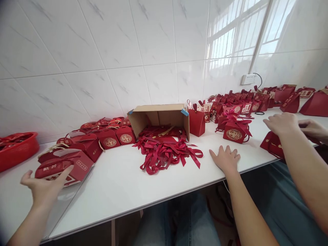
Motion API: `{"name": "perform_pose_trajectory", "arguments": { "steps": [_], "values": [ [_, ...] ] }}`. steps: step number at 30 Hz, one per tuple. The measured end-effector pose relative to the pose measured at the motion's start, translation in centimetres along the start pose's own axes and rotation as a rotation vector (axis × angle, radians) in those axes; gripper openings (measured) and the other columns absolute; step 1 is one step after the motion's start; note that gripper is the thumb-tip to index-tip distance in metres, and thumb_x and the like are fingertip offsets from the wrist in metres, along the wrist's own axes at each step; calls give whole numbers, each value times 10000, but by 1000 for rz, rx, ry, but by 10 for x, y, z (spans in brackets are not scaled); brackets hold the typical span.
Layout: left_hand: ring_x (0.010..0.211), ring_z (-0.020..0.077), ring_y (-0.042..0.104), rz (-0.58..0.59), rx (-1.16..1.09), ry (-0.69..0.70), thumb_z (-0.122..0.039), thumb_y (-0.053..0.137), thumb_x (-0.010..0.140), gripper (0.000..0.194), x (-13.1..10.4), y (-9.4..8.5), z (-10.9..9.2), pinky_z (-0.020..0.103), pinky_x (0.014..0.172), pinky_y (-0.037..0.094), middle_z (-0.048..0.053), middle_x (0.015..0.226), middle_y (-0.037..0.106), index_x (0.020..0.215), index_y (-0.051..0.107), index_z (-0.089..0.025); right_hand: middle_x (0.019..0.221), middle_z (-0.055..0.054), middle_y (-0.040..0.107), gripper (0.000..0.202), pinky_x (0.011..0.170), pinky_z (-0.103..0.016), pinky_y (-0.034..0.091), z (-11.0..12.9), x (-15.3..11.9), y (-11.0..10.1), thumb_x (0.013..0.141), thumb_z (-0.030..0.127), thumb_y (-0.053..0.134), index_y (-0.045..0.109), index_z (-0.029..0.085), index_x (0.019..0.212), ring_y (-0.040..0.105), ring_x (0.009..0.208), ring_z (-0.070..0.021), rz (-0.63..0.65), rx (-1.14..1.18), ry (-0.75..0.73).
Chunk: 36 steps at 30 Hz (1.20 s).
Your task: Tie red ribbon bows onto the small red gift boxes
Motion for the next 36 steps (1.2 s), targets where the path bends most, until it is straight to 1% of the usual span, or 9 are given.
{"name": "perform_pose_trajectory", "arguments": {
  "steps": [4, 7, 12, 15, 19, 24, 27, 31, 36],
  "values": [
    [1047, 204, 560, 20, -384, -68, -307, 823, 575, 1052, -25, -7, -34, 399, 963, 465, 108, 1290, 434, 1359, 131, -193, 1429, -210, 359, 721, 1031, -570, 205, -1, 1, 2, 855, 617, 264, 495, 104, 1306, 256, 1308, -478, -23, 8, -3],
    [1130, 237, 516, 326, -636, 37, -348, 781, 647, 964, -61, 12, -67, 456, 994, 436, 92, 1306, 461, 1401, 191, -241, 1414, -223, 385, 706, 1027, -590, 220, -4, 4, 4, 841, 611, 315, 539, 89, 1260, 270, 1300, -485, -42, 40, -7],
    [1292, 359, 387, 691, -551, 95, -455, 707, 710, 943, -134, 63, -85, 546, 1082, 301, 147, 1454, 300, 1454, 164, -254, 1338, -227, 484, 582, 1030, -552, 321, 9, -14, -24, 830, 432, 408, 522, 55, 1259, 428, 1248, -369, -305, 432, -209],
    [1316, 348, 364, 725, -565, 26, -491, 632, 774, 961, -153, 78, -83, 563, 1082, 283, 125, 1476, 278, 1474, -5, -324, 1198, -151, 608, 393, 1001, -474, 410, 54, -62, -47, 840, 364, 468, 609, 166, 1147, 548, 1134, -290, -341, 700, -608],
    [1340, 336, 328, 731, -601, 25, -489, 650, 762, 1011, -153, 78, -83, 547, 1102, 247, 118, 1499, 235, 1471, -53, -331, 1072, -65, 663, 275, 894, -407, 500, 144, -145, -46, 874, 234, 483, 657, 258, 1086, 602, 1008, -233, 71, 754, -1076],
    [1361, 347, 292, 719, -599, 15, -479, 662, 751, 989, -151, 72, -81, 530, 1099, 271, 126, 1521, 203, 1478, 19, -292, 930, -57, 684, 147, 764, -411, 489, 203, -180, -39, 753, 193, 658, 726, 285, 845, 597, 856, -254, -8, 756, -1081],
    [1356, 346, 309, 717, -587, 28, -481, 655, 756, 974, -153, 71, -81, 529, 1096, 280, 129, 1519, 216, 1479, 32, -286, 902, -41, 683, 96, 805, -420, 450, 194, -170, -52, 772, 221, 658, 702, 263, 698, 594, 874, -246, -56, 942, -938],
    [1376, 354, 276, 693, -566, 37, -499, 645, 761, 968, -152, 72, -82, 544, 1095, 273, 124, 1521, 224, 1484, 37, -289, 827, -26, 670, 73, 760, -347, 477, 131, -162, -91, 829, 304, 639, 680, 243, 836, 611, 796, -177, -36, 1609, -542],
    [1372, 381, 272, 506, -533, 177, -595, 667, 695, 1022, -148, 56, -92, 569, 1097, 255, 145, 1518, 228, 1488, 106, -275, 529, 72, 500, 170, 510, -181, 465, 65, -201, -130, 772, 262, 720, 630, 244, 916, 479, 462, -54, -163, 2295, -303]
  ]
}}
Point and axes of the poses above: each hand's wrist, its own x-axis towards the middle knuckle, its own y-axis out of the palm, z = x × y, the point moved 6 cm from there along x, towards the middle knuckle
